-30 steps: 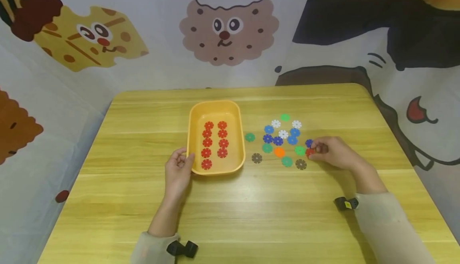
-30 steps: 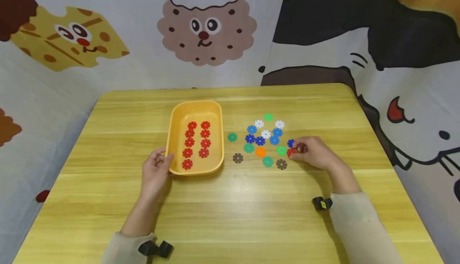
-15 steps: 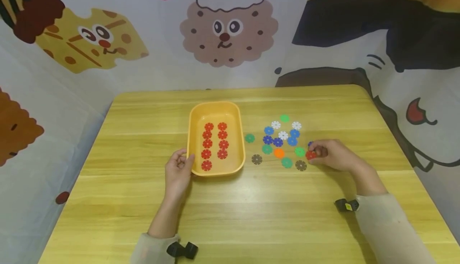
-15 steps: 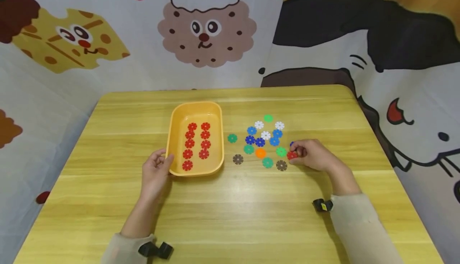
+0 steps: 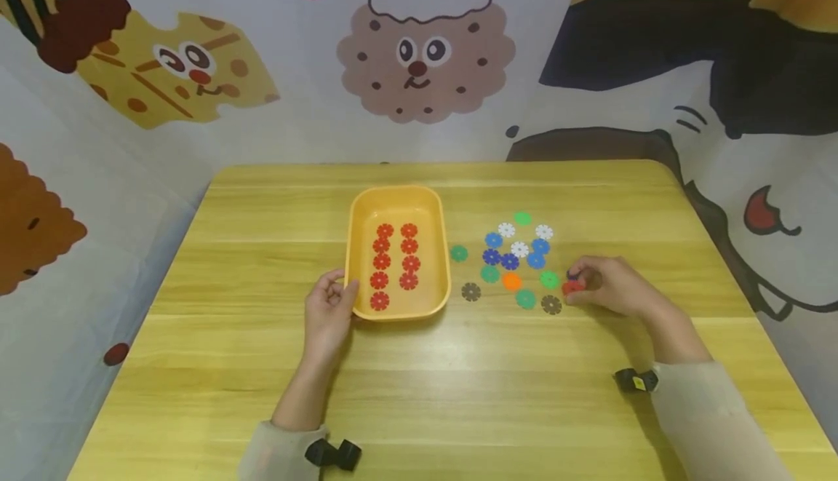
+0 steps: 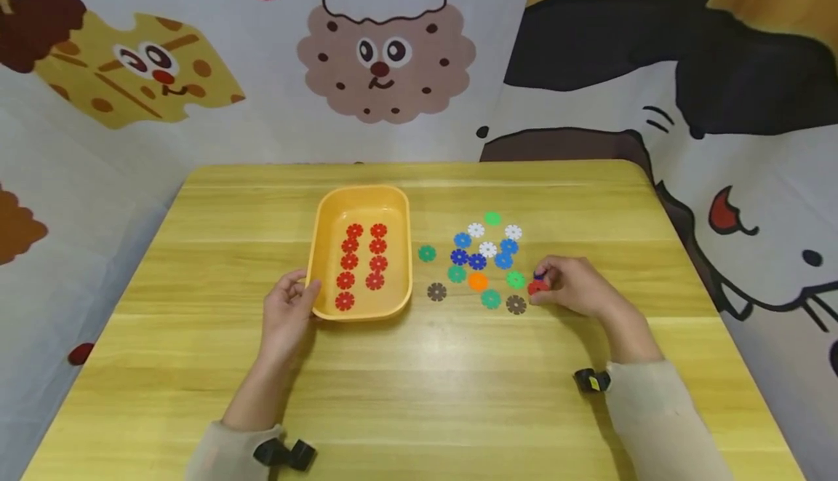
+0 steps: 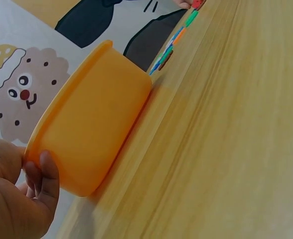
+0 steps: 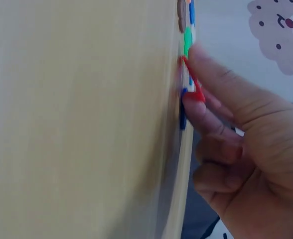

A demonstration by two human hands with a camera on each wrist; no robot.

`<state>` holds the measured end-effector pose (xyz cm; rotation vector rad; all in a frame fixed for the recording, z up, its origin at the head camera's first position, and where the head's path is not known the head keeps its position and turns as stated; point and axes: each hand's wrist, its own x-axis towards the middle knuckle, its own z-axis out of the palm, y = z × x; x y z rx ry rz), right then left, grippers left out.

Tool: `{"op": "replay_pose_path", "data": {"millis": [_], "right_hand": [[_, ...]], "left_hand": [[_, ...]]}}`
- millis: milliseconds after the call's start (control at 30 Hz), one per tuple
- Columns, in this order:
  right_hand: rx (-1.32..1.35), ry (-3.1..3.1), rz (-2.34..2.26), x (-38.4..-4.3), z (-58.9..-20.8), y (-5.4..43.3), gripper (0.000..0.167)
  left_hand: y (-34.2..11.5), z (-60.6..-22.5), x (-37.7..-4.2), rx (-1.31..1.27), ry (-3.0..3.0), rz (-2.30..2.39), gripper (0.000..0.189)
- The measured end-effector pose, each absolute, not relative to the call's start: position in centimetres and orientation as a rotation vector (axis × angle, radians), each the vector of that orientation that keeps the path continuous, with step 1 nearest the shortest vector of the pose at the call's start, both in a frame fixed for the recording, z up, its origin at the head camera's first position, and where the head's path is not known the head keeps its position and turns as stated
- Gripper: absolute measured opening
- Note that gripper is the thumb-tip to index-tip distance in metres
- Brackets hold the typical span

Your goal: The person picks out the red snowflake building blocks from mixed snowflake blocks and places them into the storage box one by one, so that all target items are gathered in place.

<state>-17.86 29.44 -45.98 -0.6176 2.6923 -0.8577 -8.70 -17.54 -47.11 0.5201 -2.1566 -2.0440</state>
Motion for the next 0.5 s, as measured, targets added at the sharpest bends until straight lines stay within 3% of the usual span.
{"op": "replay_pose_path", "data": {"millis": [133, 500], "right_hand": [[-0.619, 2.645, -0.869, -17.62, -46.16, 30.0, 0.044], [-0.65, 2.653, -0.878, -17.58, -45.99, 29.48, 0.037]], "left_hand": [[-17.51, -47.12, -8.68, 0.514, -2.156, -2.045, 0.029], [-17.45, -47.02, -8.63, 0.541, -2.163, -2.054, 0.031]]}}
